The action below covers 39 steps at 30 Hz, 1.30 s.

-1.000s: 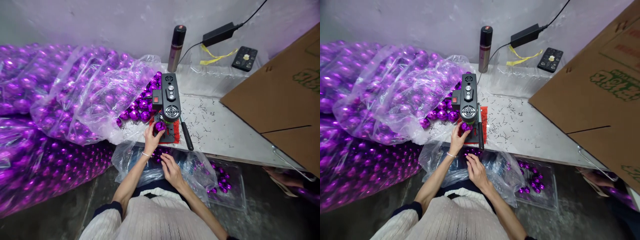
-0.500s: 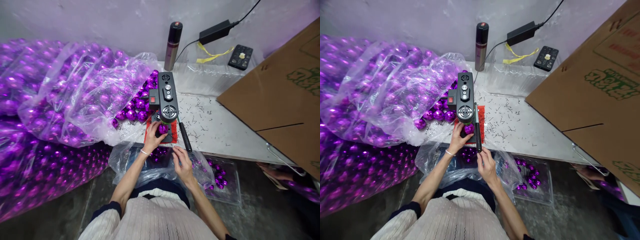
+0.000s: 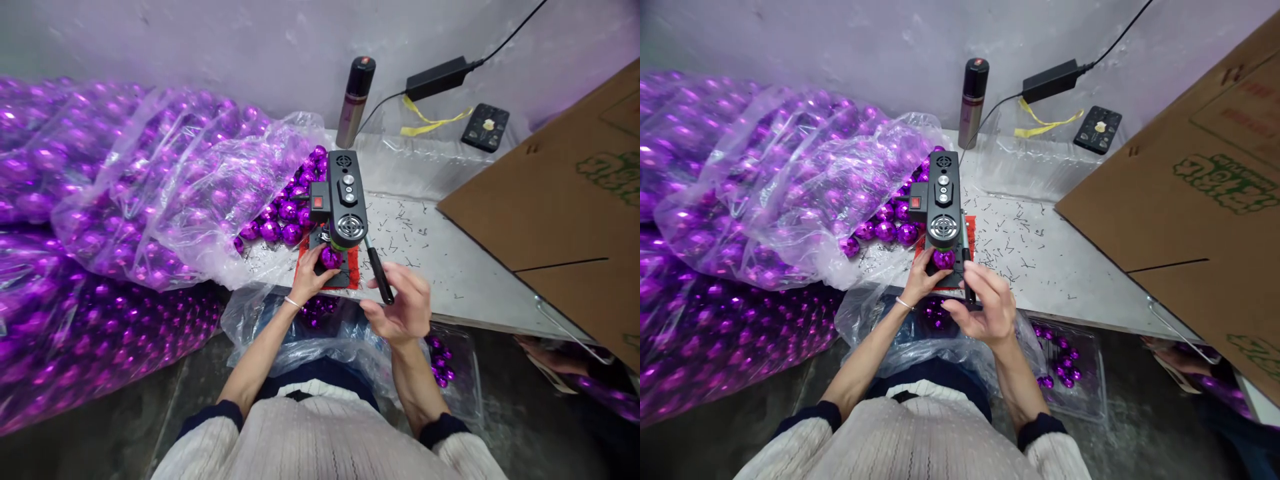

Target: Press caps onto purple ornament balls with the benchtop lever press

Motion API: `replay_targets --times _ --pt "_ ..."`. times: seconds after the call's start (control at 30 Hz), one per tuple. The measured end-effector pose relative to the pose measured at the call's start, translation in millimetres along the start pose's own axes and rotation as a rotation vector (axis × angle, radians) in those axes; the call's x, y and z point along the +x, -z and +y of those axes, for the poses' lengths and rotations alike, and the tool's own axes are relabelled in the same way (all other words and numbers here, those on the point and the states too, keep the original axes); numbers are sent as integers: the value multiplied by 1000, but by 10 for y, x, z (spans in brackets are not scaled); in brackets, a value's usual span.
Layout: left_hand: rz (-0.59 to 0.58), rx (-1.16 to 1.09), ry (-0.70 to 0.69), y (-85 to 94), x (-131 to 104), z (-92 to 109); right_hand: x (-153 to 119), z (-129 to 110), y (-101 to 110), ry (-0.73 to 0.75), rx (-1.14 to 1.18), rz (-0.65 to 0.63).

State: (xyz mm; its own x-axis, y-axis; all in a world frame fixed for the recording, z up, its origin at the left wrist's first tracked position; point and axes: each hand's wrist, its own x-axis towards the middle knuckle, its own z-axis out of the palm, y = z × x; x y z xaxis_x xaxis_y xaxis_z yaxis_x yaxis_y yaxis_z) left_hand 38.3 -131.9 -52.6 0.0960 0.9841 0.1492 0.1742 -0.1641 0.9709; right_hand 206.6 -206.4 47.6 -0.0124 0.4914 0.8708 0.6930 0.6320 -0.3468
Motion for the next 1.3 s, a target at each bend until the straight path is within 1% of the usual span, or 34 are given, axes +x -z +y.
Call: replay_targets --times 0.07,0.17,0.23,0.27,0.33,0.43,0.6,0.77,0.93,1.07,1.13,1.17,1.23,1.3 --pt "3 -17 4 -4 -4 18 120 -15 -78 32 29 -41" --pt "7 -39 -7 -11 -9 41 173 -24 -204 -50 65 -17" --pt "11 -51 4 -14 -11 49 126 -4 -285 -107 73 -4" --pt "12 -55 12 -14 -12 51 84 15 -323 -112 73 0" --pt "9 -55 18 -13 -13 49 -13 64 -394 -99 64 21" --pt "-9 -24 -10 -11 -18 37 -137 140 -489 -73 52 80" --pt "-15 15 -27 -16 -28 28 -190 185 -603 -31 89 196" --pt "-10 20 -4 -22 -24 21 -208 172 -637 -53 110 221" --pt "-9 -3 -24 -26 -24 3 -307 221 -676 -70 39 231" --pt "-8 -26 -35 -32 -18 -8 -354 274 -706 6 16 178" --pt "-7 -29 -41 -33 -3 -10 -315 258 -685 20 51 179" --pt "-8 -31 -44 -32 5 -9 -274 233 -659 4 73 183" --pt "-13 -32 -50 -29 6 -2 -154 156 -578 -58 105 174" --pt "-19 -25 -55 -22 -40 7 -13 62 -479 -145 110 116"
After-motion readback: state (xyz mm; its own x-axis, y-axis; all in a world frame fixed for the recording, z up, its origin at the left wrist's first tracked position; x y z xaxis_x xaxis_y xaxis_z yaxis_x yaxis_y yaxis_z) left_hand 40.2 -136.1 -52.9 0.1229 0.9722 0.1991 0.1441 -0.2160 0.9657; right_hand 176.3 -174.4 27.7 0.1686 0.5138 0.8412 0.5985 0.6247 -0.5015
